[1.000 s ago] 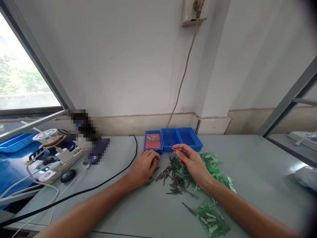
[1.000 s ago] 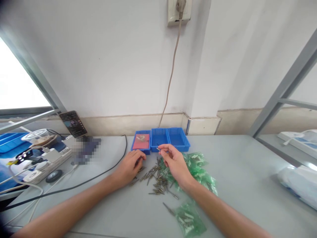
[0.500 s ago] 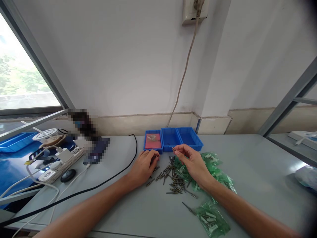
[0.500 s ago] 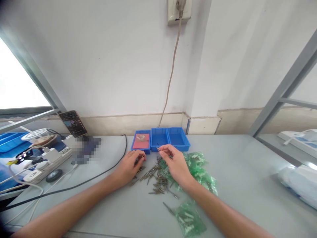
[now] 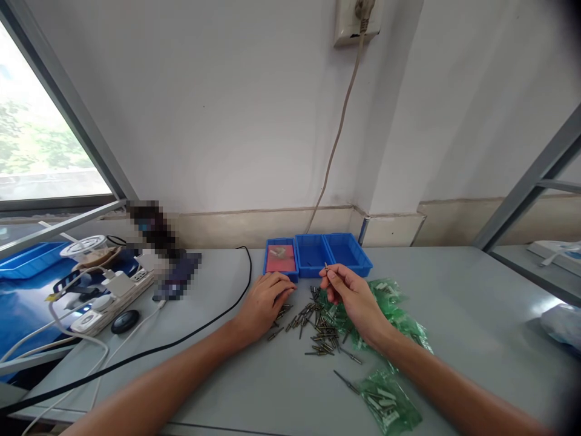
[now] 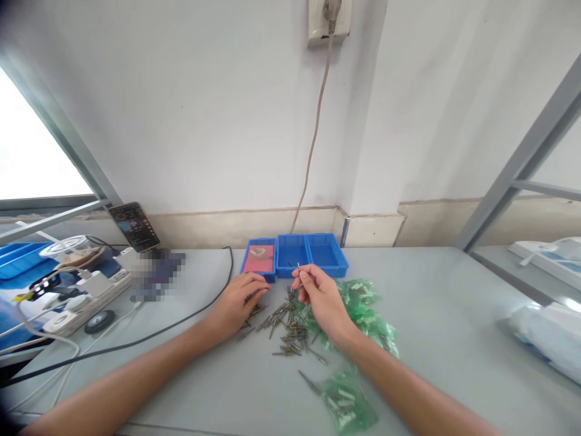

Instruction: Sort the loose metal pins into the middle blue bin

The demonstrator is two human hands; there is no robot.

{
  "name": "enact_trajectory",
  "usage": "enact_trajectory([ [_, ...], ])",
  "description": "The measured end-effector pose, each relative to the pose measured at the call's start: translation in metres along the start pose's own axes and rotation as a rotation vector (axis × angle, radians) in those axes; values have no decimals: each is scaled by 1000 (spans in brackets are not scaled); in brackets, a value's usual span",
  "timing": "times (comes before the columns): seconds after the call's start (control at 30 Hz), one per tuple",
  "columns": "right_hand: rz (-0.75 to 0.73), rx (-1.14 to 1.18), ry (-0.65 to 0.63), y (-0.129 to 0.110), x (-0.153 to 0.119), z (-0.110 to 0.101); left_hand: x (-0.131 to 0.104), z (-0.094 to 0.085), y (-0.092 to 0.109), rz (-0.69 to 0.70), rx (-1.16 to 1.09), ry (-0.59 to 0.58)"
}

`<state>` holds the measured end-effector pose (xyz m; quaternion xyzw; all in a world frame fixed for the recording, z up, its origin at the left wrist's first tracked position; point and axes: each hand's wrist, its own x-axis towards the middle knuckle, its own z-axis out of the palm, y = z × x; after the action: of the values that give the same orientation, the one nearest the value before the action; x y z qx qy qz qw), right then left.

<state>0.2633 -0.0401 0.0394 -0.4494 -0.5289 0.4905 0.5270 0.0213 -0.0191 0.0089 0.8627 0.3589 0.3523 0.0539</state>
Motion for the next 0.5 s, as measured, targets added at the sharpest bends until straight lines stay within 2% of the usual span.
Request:
enact_trajectory([
  [0.5, -5, -39, 12, -3, -1, 1, 0, -3, 4, -70, -40, -51],
])
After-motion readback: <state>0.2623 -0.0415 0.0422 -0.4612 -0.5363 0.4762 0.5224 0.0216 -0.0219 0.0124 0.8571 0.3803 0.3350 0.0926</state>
